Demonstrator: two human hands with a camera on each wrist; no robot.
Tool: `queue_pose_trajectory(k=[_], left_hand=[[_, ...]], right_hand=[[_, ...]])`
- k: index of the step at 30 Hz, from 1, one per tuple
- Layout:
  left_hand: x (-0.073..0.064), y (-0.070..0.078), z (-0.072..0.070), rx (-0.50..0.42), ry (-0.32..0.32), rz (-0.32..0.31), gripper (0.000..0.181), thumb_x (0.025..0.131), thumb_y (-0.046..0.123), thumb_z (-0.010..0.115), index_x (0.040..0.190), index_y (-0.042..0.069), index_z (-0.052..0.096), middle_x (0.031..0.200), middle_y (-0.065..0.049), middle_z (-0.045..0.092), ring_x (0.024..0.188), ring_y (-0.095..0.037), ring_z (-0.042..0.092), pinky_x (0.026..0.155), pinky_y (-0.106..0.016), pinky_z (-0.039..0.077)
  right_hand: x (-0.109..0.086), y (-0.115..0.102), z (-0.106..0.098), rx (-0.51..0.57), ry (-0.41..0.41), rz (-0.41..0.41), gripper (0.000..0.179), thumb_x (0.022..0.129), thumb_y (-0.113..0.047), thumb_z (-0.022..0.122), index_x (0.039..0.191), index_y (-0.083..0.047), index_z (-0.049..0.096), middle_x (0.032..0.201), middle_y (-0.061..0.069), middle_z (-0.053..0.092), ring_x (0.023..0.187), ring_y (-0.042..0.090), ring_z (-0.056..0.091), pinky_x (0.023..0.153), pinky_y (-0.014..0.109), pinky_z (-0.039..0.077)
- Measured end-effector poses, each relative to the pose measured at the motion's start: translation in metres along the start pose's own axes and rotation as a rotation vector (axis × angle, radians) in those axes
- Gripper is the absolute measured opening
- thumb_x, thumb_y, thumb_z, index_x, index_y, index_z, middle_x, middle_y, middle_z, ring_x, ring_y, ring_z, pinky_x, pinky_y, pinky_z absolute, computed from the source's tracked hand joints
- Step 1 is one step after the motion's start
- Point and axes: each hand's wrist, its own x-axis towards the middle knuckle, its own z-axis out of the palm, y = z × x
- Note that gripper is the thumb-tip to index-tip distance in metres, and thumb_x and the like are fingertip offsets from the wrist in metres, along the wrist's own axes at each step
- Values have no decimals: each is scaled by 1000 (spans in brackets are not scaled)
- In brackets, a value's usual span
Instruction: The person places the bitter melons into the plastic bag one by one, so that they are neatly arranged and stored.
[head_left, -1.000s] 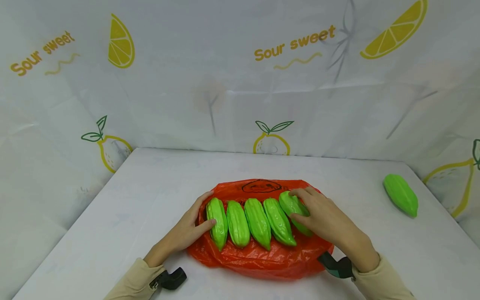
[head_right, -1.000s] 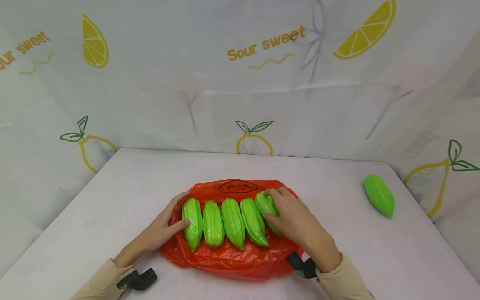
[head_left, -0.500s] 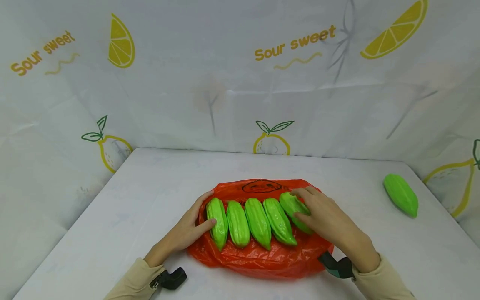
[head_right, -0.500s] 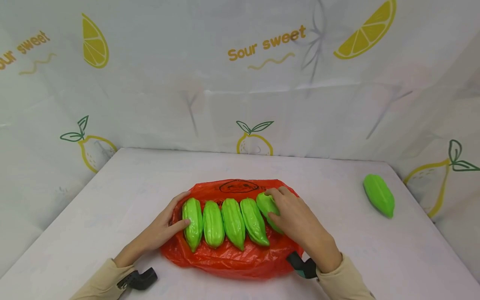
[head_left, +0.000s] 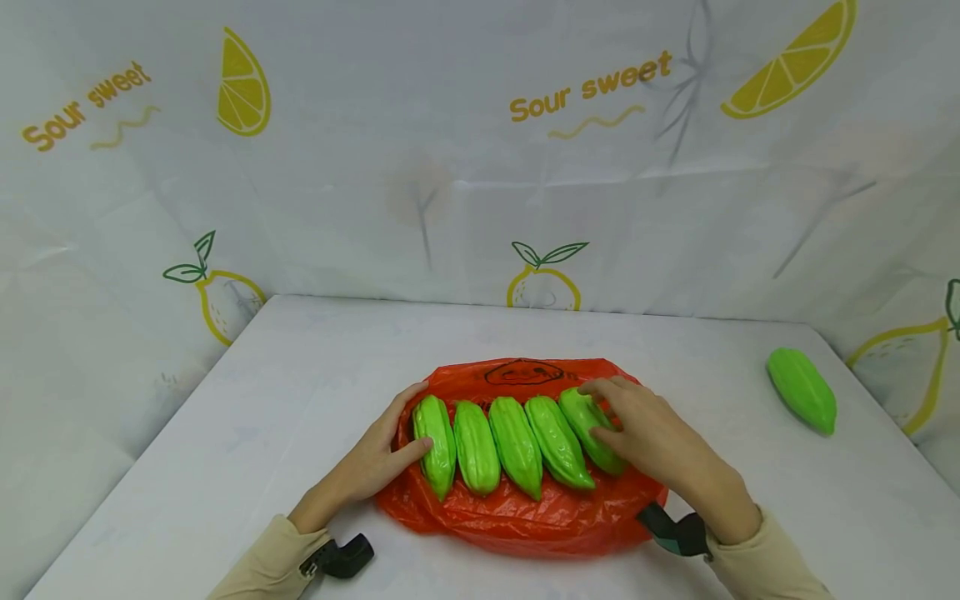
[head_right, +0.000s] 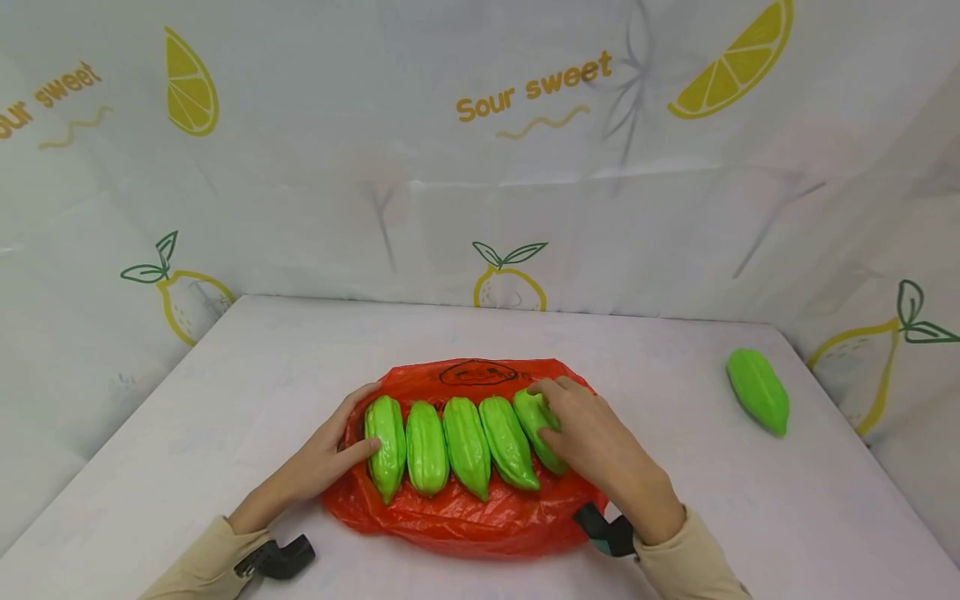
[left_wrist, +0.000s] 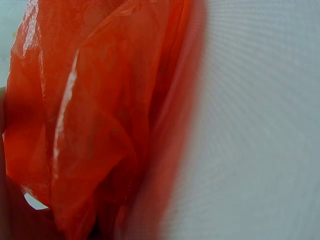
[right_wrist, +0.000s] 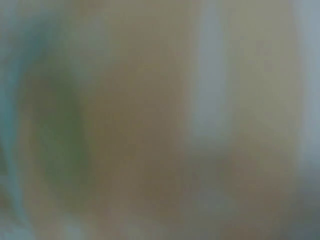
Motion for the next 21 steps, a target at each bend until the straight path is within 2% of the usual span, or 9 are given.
queue_pose_trajectory(k=[5,10,21], left_hand=[[0,0,0,5,-1,2,68,98,26,59,156,21,25,155,-11,38,135,-30,44,107,-56,39],[0,0,0,6,-3,-1,68,98,26,59,156,22,25,155,-11,38,135,-30,44,107,-55,39],[0,0,1,12,5,1,68,97,26,59,156,23,25,155,-11,38,136,-31,44,108,-57,38]], right_hand=[[0,1,-7,60,-21,9,44,83,-7,78,123,-1,62,113,14,69,92,25,67,76,41,57],[-1,3,-14,108,-27,3,44,84,-10,78,124,-2,62,114,14,69,92,24,68,76,40,58],[-7,6,-30,98,25,-89,41,85,-10,77,122,-3,62,112,11,70,95,24,68,79,41,58]])
